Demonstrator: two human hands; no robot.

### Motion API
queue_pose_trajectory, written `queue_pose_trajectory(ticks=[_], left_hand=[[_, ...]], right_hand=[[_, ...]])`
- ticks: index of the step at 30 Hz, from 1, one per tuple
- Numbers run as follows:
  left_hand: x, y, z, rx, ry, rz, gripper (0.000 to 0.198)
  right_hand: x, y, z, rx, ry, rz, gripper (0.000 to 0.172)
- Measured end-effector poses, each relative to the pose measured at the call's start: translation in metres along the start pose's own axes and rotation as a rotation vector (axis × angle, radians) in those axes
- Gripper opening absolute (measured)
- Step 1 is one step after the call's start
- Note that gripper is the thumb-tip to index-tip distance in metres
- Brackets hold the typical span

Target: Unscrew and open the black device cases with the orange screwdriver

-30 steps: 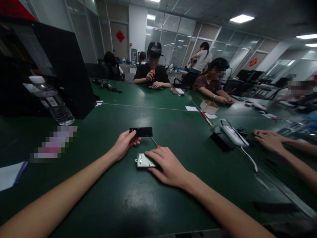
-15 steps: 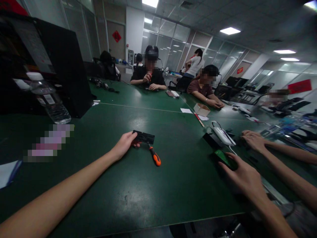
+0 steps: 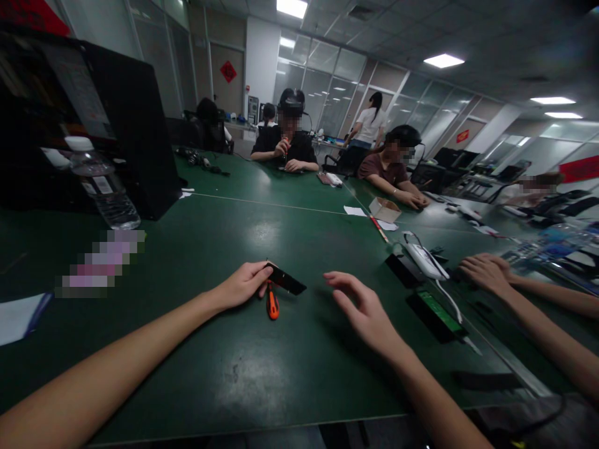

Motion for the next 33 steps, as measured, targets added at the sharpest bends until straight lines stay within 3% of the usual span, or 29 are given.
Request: queue_pose_trajectory(ticks=[5,7,9,12,14,17,19,21,25,33], left_hand=[[0.006,-0.003,0.006,0.113,0.045,-0.083,0.057],[0.006,-0.003,0.009,0.160,0.091,-0.094,0.053],[0.007,-0.002,0.010,0.197,0.157,-0.115,0.049],[0.009,-0.002,0.011,0.208,0.264,-0.161,0.040],[0.010,-0.002,0.012,0.196,0.316,-0.172,0.034],[0.012,-0.002,0.013,0.195,0.353,-0.180,0.030],[0.012,-0.002,0.013,0.205,0.366,-0.184,0.031],[0.013,-0.002,0.012,0.211,0.377,-0.190,0.032],[0.013,-0.002,0.012,0.214,0.377,-0.188,0.033],[0.011,0.001,0.012,0.205,0.343,-0.156,0.033]], right_hand=[[0.063,0.043,-0.042,0.042,0.385,-0.404,0.036],[0.075,0.046,-0.047,0.076,0.496,-0.480,0.037],[0.074,0.042,-0.043,0.104,0.501,-0.450,0.039],[0.044,0.024,-0.020,0.155,0.273,-0.255,0.040],[0.006,0.004,0.007,0.188,0.056,-0.076,0.040],[-0.064,-0.030,0.052,0.096,-0.386,0.228,0.040],[-0.103,-0.054,0.087,0.084,-0.712,0.354,0.041],[-0.128,-0.075,0.121,0.094,-0.922,0.396,0.043],[-0.134,-0.100,0.160,0.068,-0.971,0.343,0.043],[-0.130,-0.107,0.156,0.084,-0.929,0.358,0.043]])
Point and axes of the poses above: each hand's wrist, its own y-axis towards the middle knuckle, its own x-axis out of the palm, z = x × y, the point moved 5 cm from there along y, towards the middle knuckle, and after that the axes turned 15 degrees about -y, right-handed, at the moved point
